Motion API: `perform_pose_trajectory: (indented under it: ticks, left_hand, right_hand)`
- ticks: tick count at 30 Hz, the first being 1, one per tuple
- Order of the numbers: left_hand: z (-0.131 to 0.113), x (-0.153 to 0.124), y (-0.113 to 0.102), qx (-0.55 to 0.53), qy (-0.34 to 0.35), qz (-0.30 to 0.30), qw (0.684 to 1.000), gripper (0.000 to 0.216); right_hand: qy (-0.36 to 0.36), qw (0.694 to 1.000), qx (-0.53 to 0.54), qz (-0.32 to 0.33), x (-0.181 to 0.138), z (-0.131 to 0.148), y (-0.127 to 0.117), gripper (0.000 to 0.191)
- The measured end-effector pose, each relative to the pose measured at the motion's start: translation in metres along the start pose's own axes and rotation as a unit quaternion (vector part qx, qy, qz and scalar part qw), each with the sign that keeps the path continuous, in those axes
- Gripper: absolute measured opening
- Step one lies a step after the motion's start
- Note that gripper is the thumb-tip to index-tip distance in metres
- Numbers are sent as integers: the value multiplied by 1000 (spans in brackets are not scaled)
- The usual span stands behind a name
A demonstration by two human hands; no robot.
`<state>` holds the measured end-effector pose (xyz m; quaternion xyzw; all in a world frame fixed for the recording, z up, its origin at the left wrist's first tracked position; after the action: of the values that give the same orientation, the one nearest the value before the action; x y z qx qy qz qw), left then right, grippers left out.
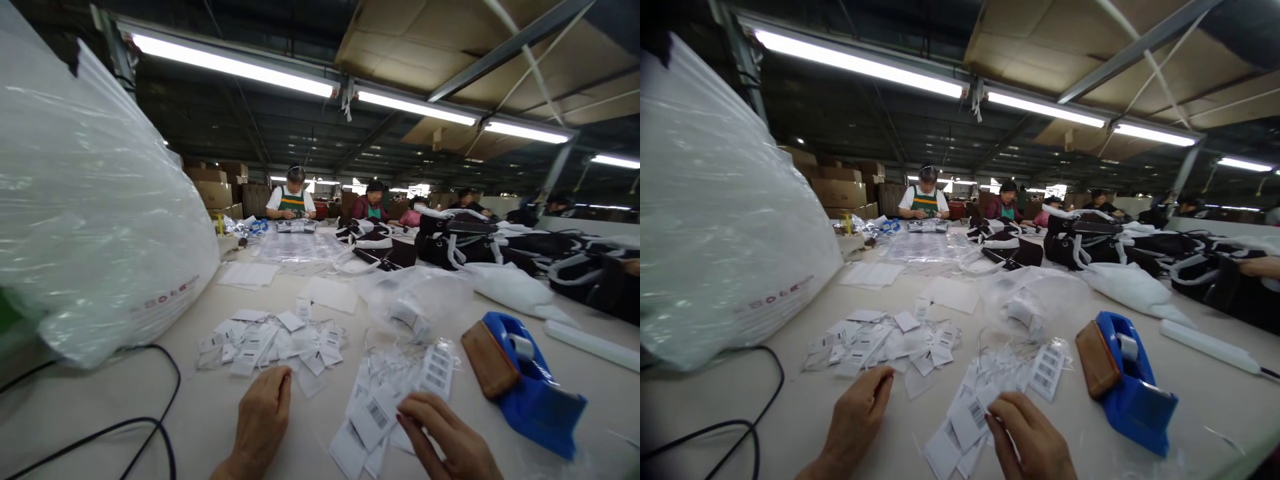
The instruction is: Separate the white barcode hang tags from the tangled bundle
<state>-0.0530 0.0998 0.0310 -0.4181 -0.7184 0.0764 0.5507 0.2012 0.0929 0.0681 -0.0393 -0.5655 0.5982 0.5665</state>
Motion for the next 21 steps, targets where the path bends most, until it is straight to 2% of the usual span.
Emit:
perform_pose_trajectory:
  ticks: [3, 7, 11, 15, 19, 21]
  left_hand:
    - [6, -3, 1, 23, 41, -28, 998, 25]
    - [2, -7, 4, 35, 93, -25, 995, 16]
    - [3, -9, 10, 40, 119, -24, 992, 15]
    - [6, -11, 17, 42, 134, -35, 990, 16]
    - [7, -14, 26, 50, 116, -46, 991, 18]
    - [7, -15, 30, 52, 113, -50, 991, 18]
  right_hand:
    - [26, 997, 52, 40, 47, 24, 34, 16]
    - [45, 995, -5, 85, 95, 37, 86, 16]
    - [54, 991, -53, 110, 124, 43, 127, 11]
    - [97, 984, -89, 123, 145, 36, 144, 20]
    - [163, 970, -132, 126, 166, 12, 147, 9]
    - [184, 962, -151, 130, 175, 1, 149, 15]
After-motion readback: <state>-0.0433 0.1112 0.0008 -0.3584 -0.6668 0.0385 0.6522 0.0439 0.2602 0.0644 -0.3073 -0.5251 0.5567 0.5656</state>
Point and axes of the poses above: each hand's wrist, its own x-axis towards the middle knuckle, its own y-axis out of the palm, z = x × y, the point moved 7 cm from there along x, towards the middle knuckle, and after that the axes turned 12 degrees about y, right-handed, at the moved point
